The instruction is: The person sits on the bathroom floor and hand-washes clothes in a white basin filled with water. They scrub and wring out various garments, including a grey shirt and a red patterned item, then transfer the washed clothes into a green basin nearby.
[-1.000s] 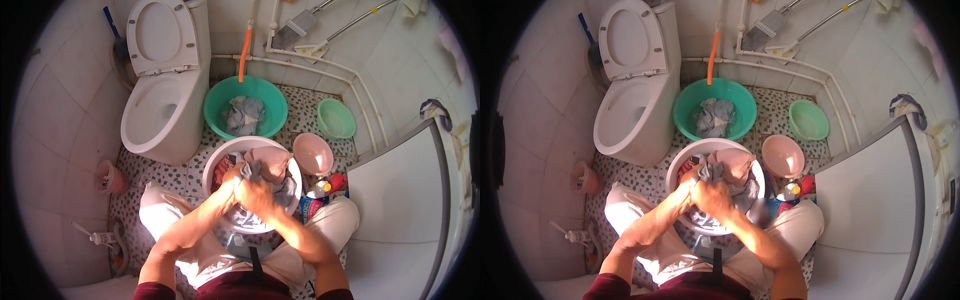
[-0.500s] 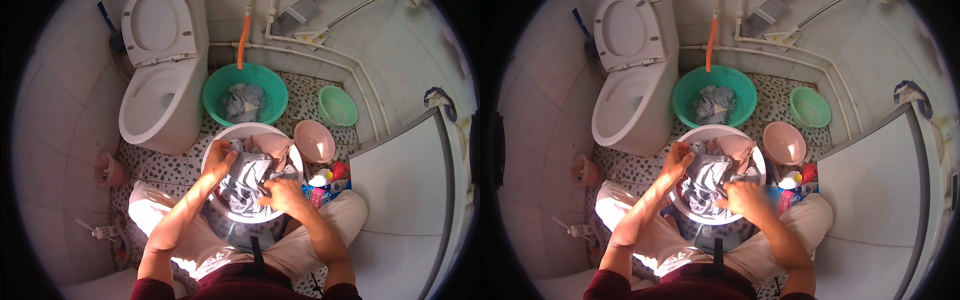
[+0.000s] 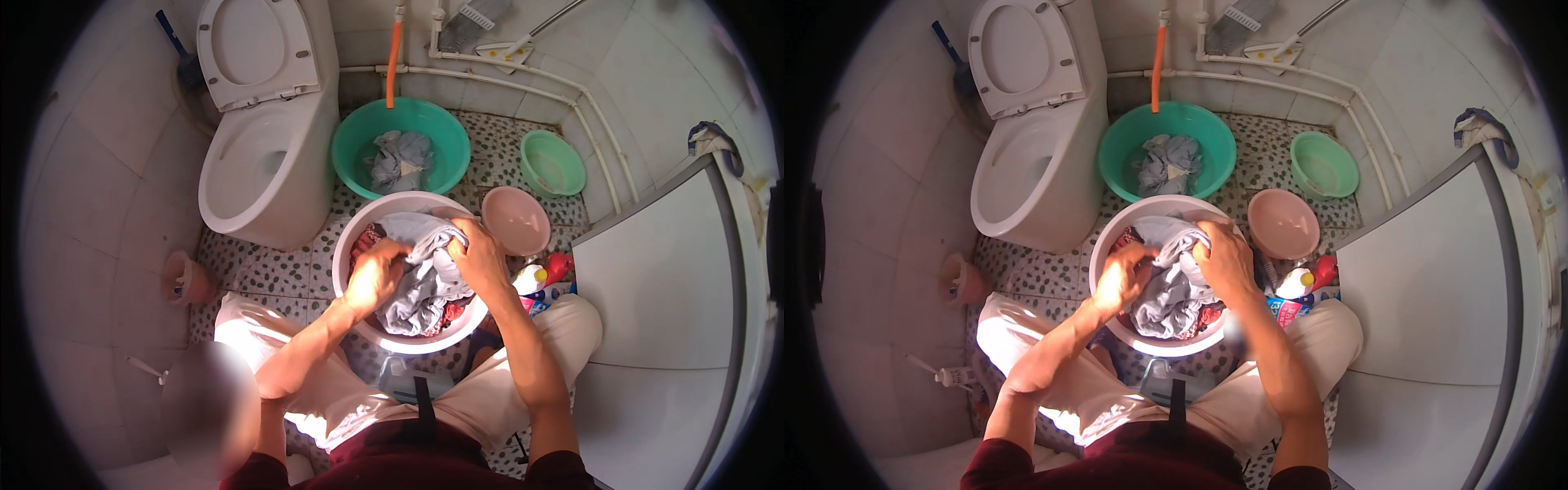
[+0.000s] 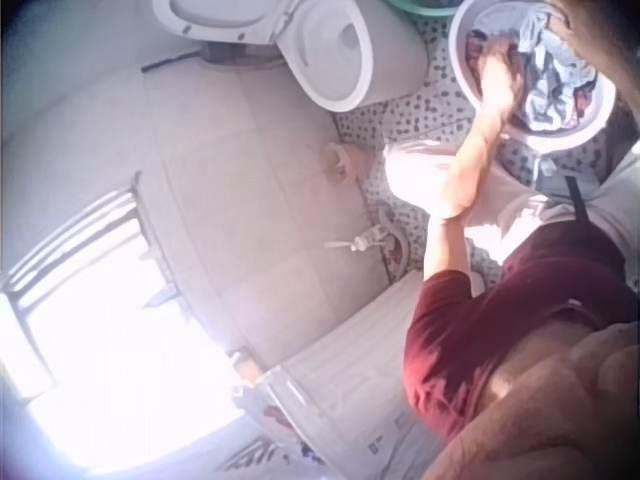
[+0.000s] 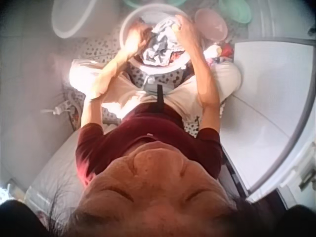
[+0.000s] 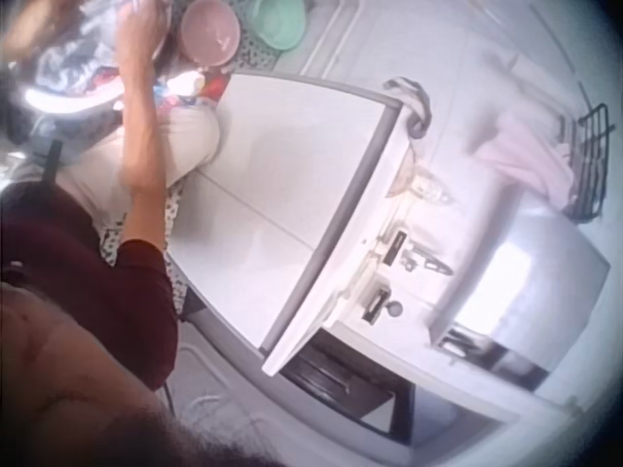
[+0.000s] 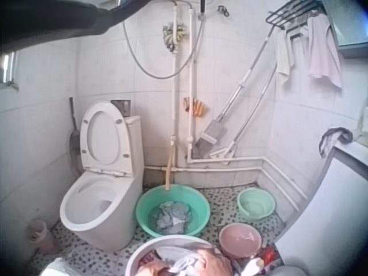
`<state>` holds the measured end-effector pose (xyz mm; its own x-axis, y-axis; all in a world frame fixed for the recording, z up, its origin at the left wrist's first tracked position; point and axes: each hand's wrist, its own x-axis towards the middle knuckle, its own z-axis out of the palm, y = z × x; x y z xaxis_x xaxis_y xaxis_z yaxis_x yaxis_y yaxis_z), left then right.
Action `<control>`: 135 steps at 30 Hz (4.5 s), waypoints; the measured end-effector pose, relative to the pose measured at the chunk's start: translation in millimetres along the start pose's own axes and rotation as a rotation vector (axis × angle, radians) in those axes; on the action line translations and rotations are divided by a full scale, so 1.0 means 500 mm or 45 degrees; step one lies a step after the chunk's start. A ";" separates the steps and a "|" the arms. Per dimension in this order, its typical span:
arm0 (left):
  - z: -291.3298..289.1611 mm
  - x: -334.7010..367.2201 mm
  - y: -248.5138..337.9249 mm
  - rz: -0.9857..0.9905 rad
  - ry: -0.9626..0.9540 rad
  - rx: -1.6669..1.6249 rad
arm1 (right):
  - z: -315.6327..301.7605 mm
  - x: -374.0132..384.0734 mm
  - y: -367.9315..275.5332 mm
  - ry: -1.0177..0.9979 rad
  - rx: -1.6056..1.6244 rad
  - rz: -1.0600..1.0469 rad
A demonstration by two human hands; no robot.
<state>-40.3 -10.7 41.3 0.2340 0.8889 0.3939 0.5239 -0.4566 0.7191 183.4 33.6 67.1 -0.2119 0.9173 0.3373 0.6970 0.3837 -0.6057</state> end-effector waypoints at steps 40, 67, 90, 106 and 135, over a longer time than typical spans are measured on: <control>0.103 0.025 -0.083 -1.205 0.441 -1.301 | 0.095 -0.082 -0.132 0.125 -0.226 -0.620; 0.019 0.015 -0.026 -0.315 -0.303 0.267 | 0.101 -0.045 0.025 -0.284 -0.028 0.058; 0.128 -0.006 -0.156 -0.096 -0.608 0.484 | 0.210 -0.100 0.072 -0.410 -0.415 -0.422; 0.078 0.019 -0.194 -1.593 0.087 -0.522 | 0.087 0.049 0.091 -0.551 0.129 1.149; 0.016 -0.075 0.011 -0.395 -0.543 0.348 | 0.070 -0.141 0.036 -0.435 0.093 -0.028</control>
<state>-39.7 -46.2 25.6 0.3150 0.9419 -0.1162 0.7989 -0.1971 0.5682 187.1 -20.5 7.1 -0.4522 0.8866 0.0979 0.6414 0.3994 -0.6550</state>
